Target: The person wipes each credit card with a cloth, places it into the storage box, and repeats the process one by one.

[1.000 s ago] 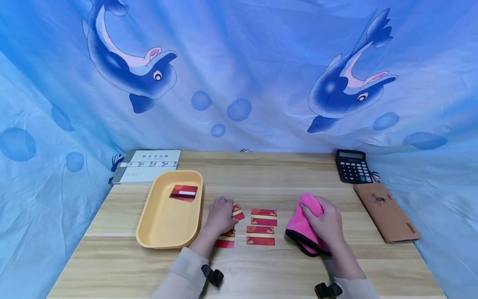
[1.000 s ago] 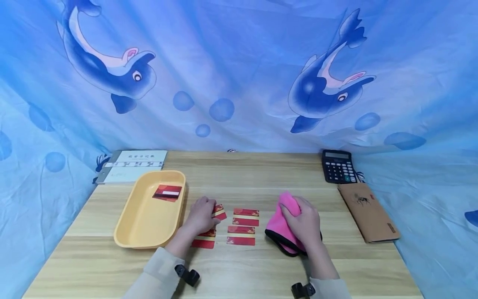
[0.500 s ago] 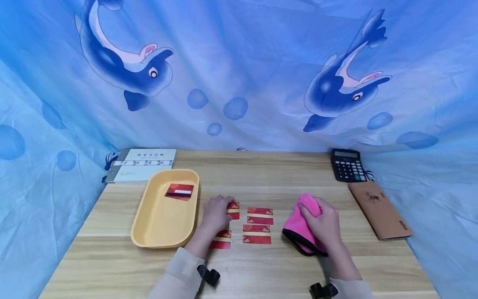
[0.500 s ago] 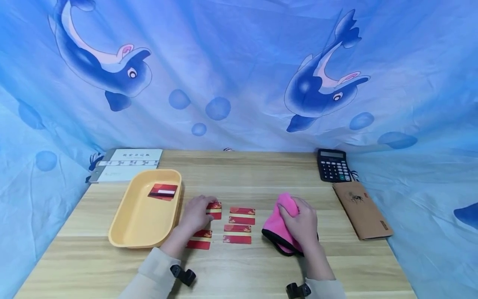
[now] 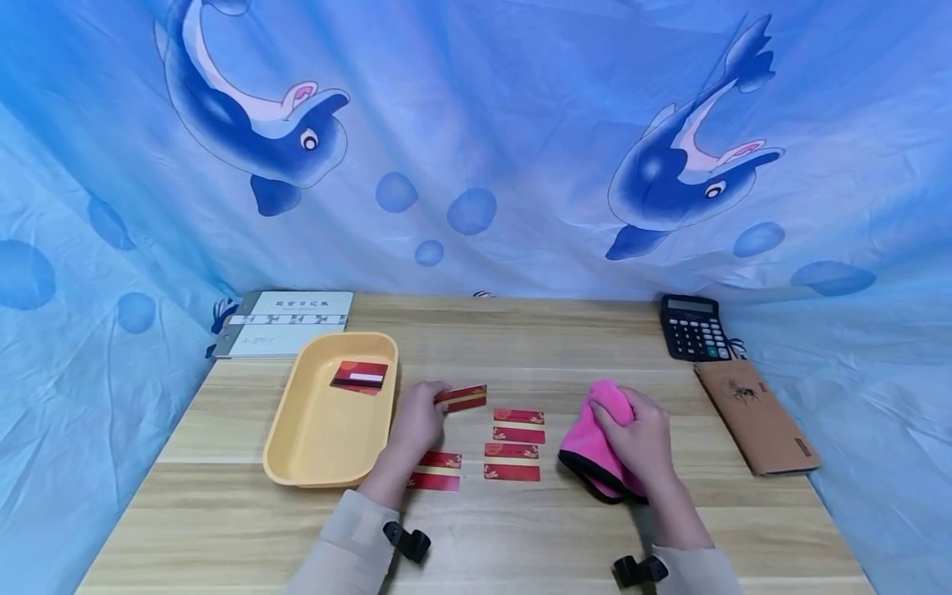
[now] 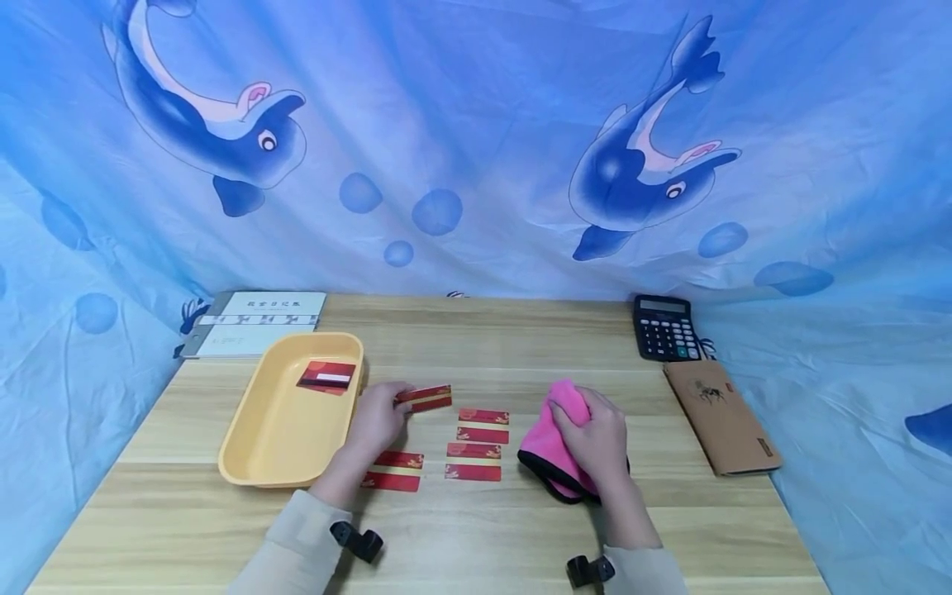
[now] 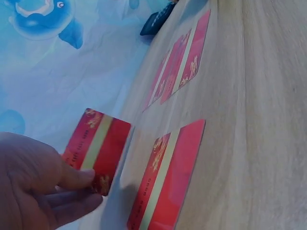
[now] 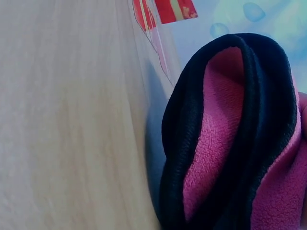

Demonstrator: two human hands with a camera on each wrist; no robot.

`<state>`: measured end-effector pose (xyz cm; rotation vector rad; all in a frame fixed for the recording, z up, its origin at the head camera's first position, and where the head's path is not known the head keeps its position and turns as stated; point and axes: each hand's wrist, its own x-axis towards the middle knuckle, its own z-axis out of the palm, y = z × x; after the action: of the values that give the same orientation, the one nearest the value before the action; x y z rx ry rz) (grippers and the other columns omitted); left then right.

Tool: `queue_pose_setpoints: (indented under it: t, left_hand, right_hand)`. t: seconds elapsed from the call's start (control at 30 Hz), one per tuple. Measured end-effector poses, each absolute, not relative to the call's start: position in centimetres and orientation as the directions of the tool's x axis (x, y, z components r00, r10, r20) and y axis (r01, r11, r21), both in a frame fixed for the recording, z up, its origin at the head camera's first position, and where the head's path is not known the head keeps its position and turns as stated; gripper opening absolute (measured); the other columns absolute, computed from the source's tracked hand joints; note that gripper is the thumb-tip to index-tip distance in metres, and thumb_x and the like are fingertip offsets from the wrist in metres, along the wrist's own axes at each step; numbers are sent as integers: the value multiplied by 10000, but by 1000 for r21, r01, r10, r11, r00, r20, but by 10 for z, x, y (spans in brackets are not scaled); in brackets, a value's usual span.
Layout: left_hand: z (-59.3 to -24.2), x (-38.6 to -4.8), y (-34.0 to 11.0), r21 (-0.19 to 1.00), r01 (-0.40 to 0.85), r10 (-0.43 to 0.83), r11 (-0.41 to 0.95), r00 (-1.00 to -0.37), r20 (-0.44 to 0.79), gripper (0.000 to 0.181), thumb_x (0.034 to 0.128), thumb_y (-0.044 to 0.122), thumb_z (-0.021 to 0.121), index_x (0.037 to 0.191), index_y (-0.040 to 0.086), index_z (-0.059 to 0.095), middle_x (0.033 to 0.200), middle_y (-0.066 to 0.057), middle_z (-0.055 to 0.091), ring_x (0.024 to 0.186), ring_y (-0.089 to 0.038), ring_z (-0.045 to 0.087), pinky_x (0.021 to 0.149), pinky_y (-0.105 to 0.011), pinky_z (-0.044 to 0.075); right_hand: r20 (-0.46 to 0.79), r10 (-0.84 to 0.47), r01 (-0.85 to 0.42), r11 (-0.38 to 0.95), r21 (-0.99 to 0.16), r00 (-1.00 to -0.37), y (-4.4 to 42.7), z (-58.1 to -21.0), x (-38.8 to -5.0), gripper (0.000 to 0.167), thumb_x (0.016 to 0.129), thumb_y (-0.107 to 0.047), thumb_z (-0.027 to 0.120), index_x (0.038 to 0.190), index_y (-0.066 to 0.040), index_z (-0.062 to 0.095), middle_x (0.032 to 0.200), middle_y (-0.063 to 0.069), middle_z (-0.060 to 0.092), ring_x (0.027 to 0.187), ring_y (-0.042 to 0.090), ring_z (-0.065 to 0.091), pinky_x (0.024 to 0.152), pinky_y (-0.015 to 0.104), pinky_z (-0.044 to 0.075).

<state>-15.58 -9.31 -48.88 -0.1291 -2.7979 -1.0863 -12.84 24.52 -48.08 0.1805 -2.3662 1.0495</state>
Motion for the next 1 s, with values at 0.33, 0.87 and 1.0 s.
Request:
queue_pose_setpoints:
  t: [0.33, 0.87, 1.0]
  left_hand:
    - [-469, -158, -86, 898, 21, -143, 440, -985, 93, 263, 864, 105, 815, 1123, 79, 773, 1002, -73, 764, 868, -194, 725, 719, -360, 618]
    - [-433, -157, -67, 992, -55, -115, 113, -992, -42, 286, 947, 171, 735, 1193, 26, 741, 1048, -141, 752, 776, -176, 741, 770, -373, 624]
    - [-424, -153, -61, 994, 27, -48, 111, -998, 32, 267, 959, 162, 720, 1181, 16, 742, 1027, -147, 744, 759, -186, 735, 732, -332, 626]
  right_hand:
    - [515, 101, -322, 676, -663, -851, 239, -469, -132, 273, 829, -166, 851, 1070, -72, 765, 902, 63, 734, 726, 175, 615, 590, 202, 480]
    - [672, -28, -539, 624, -566, -740, 187, -425, -147, 335, 791, -189, 872, 1077, -54, 762, 961, 86, 748, 793, 183, 670, 633, 361, 569]
    - [706, -41, -553, 654, -516, -707, 172, -417, -153, 343, 795, -225, 872, 1064, -42, 762, 939, 102, 744, 787, 219, 679, 632, 404, 580]
